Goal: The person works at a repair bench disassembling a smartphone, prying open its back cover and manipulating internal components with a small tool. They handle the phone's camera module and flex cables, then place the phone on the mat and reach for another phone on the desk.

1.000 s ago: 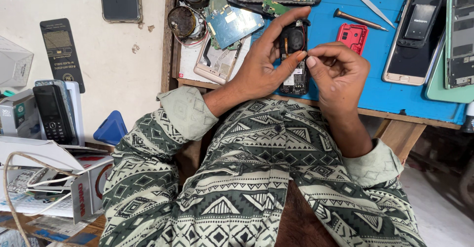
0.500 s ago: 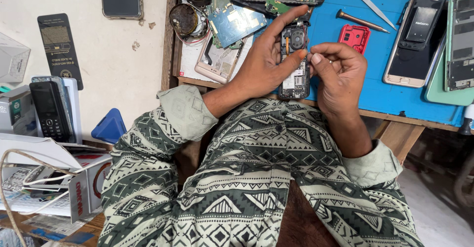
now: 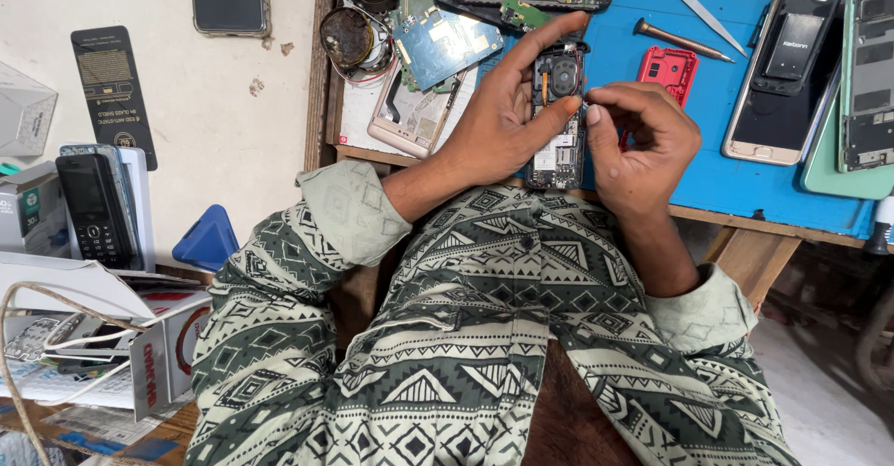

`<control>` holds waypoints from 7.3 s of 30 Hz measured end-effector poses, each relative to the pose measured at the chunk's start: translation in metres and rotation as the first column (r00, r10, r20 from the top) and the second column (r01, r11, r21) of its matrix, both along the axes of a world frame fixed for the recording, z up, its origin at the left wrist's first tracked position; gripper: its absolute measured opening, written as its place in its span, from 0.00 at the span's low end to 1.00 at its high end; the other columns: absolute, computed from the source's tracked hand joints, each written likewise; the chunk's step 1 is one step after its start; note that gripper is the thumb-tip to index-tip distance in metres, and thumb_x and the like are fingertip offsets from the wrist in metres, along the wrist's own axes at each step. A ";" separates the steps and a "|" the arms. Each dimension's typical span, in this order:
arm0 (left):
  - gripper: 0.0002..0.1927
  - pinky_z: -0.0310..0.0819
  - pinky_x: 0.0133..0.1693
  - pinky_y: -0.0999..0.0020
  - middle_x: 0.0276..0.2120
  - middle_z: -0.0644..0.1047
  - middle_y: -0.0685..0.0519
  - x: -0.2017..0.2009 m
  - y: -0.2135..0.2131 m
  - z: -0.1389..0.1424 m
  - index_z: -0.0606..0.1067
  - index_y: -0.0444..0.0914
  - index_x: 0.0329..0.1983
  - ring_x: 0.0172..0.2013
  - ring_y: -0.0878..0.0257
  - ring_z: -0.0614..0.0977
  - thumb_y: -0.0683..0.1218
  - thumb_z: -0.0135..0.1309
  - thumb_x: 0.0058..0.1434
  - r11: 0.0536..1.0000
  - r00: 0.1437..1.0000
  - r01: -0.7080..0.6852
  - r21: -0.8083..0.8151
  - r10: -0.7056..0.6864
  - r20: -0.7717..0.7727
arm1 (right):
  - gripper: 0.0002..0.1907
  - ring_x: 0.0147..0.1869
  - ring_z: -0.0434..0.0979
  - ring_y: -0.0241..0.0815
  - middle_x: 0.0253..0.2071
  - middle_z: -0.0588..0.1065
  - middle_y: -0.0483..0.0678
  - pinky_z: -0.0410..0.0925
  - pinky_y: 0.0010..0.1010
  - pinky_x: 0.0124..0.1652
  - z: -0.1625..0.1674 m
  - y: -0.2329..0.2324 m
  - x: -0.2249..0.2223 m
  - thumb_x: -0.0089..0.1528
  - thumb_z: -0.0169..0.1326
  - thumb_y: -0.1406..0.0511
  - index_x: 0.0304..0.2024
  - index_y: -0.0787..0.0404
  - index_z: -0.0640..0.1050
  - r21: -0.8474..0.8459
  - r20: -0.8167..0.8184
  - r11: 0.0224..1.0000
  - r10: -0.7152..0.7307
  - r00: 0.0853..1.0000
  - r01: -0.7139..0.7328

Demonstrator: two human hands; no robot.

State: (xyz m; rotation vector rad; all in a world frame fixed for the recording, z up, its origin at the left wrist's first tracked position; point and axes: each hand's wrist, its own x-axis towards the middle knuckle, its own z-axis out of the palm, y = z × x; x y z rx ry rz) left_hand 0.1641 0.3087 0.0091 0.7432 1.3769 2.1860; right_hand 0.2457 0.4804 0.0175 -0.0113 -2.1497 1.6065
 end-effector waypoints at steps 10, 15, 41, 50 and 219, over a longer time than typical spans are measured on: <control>0.34 0.67 0.71 0.70 0.73 0.60 0.49 0.001 -0.002 0.001 0.51 0.35 0.78 0.68 0.69 0.69 0.34 0.54 0.76 0.999 0.994 -0.014 -0.049 0.008 -0.110 | 0.07 0.49 0.82 0.44 0.48 0.79 0.55 0.73 0.28 0.48 0.013 0.002 -0.005 0.66 0.66 0.77 0.45 0.67 0.81 0.305 -0.162 0.952 0.025 0.986 0.026; 0.35 0.70 0.69 0.70 0.74 0.58 0.49 0.001 -0.003 0.006 0.49 0.35 0.78 0.68 0.68 0.69 0.33 0.53 0.75 0.998 0.994 0.003 -0.066 -0.010 -0.107 | 0.06 0.48 0.81 0.44 0.48 0.79 0.54 0.73 0.29 0.46 0.011 0.004 -0.003 0.65 0.65 0.76 0.44 0.67 0.82 0.353 -0.157 0.935 0.018 0.987 0.040; 0.36 0.81 0.63 0.68 0.68 0.69 0.49 -0.002 -0.005 0.008 0.57 0.40 0.78 0.61 0.66 0.79 0.35 0.60 0.72 0.992 0.997 0.063 -0.107 -0.067 -0.032 | 0.06 0.49 0.77 0.47 0.47 0.79 0.47 0.68 0.42 0.58 0.006 0.018 0.002 0.64 0.68 0.65 0.40 0.59 0.84 0.650 -0.278 0.742 0.034 0.960 0.162; 0.22 0.75 0.63 0.69 0.60 0.74 0.53 -0.004 -0.008 0.014 0.70 0.41 0.67 0.60 0.66 0.77 0.39 0.60 0.72 0.984 0.964 -0.017 -0.175 -0.030 -0.266 | 0.05 0.51 0.71 0.47 0.46 0.78 0.49 0.63 0.36 0.54 0.006 0.016 0.002 0.63 0.65 0.67 0.39 0.61 0.83 0.520 -0.192 0.850 0.018 0.981 0.086; 0.08 0.79 0.38 0.63 0.62 0.66 0.52 -0.011 -0.019 0.012 0.74 0.38 0.48 0.40 0.58 0.84 0.44 0.59 0.69 0.908 0.692 -0.229 -0.352 -0.103 -0.715 | 0.05 0.47 0.79 0.34 0.48 0.72 0.50 0.78 0.23 0.47 -0.009 0.001 0.001 0.63 0.57 0.80 0.41 0.74 0.75 0.002 0.054 0.990 0.138 0.989 -0.138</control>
